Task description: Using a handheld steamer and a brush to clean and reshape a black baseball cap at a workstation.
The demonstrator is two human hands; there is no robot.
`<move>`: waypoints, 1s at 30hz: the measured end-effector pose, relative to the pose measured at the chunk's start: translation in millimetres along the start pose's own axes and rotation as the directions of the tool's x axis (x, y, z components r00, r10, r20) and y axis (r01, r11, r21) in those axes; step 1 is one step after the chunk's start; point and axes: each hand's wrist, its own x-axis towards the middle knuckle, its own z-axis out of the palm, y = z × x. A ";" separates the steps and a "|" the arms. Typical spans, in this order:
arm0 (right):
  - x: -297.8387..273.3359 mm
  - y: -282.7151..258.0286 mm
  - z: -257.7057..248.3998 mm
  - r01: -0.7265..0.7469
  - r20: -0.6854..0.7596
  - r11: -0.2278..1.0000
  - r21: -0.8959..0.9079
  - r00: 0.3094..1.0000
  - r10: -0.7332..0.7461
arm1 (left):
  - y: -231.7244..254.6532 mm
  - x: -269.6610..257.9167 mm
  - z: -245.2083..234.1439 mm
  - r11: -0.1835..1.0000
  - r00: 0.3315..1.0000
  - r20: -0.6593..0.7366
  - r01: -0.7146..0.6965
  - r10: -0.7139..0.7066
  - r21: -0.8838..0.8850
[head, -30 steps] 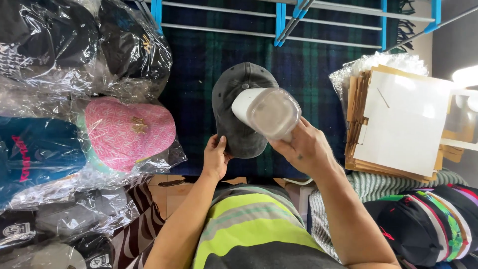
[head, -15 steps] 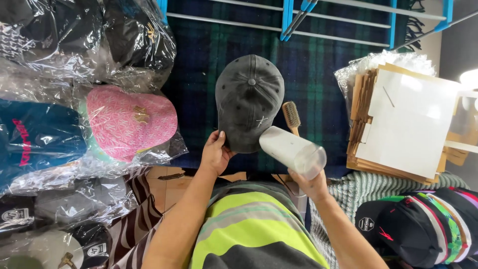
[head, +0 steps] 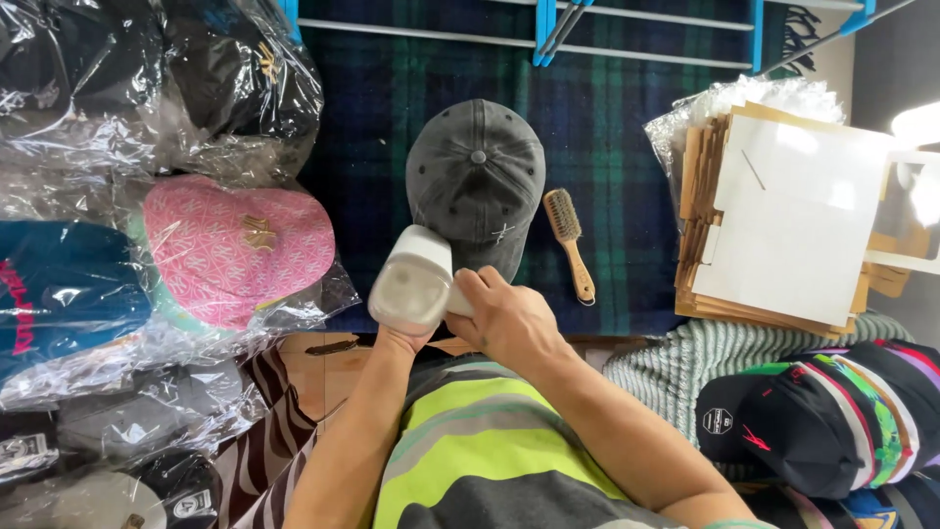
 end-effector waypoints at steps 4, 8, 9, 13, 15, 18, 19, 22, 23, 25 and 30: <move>-40.5 39.0 4.1 -0.044 0.041 0.999 -0.031 0.998 0.045 | -2.1 25.8 -7.1 1.000 0.999 -0.033 0.007 -0.006 0.006; -94.5 86.1 18.5 -0.150 0.035 0.989 0.013 0.988 0.150 | 1.2 32.5 15.1 0.996 0.992 0.090 -0.085 0.084 0.008; -107.7 98.5 26.0 -0.186 -0.005 0.982 0.038 0.983 0.186 | 3.6 23.6 27.2 0.992 0.991 0.067 -0.117 0.114 0.041; -127.6 106.5 19.6 -0.647 0.231 0.539 0.540 0.729 0.645 | 16.2 -6.8 60.7 0.991 0.993 -0.010 -0.113 0.114 0.075; -120.0 107.5 3.8 -0.323 -0.204 0.892 0.316 0.895 0.397 | 16.0 -3.4 55.5 0.983 0.992 -0.077 -0.090 0.103 0.158; -94.3 102.2 -42.9 0.123 -0.546 0.935 -0.332 0.783 -0.297 | 37.8 -41.1 83.8 0.623 0.788 -0.061 -0.433 0.612 0.652; -74.4 90.3 -59.2 0.116 -0.552 0.934 -0.337 0.780 -0.296 | 49.0 -49.2 106.3 0.619 0.790 -0.051 -0.437 0.611 0.652; -32.7 67.5 -91.2 0.006 -0.489 0.945 0.327 0.857 0.163 | 74.3 -75.6 160.6 0.123 0.511 0.414 -0.728 0.753 0.674; -28.2 70.5 -91.2 -0.100 -0.442 0.942 0.320 0.864 0.242 | 80.3 -77.4 177.3 -0.170 0.327 0.598 -0.762 0.732 0.625; -7.8 72.4 -99.7 -0.195 -0.414 0.932 0.305 0.854 0.314 | 83.4 -66.6 200.6 -0.458 0.130 0.764 -0.733 0.632 0.503; 50.3 81.0 -129.4 -0.222 -0.278 0.939 0.263 0.915 0.294 | 63.0 -41.2 201.2 -0.649 -0.009 0.766 -0.538 0.643 0.539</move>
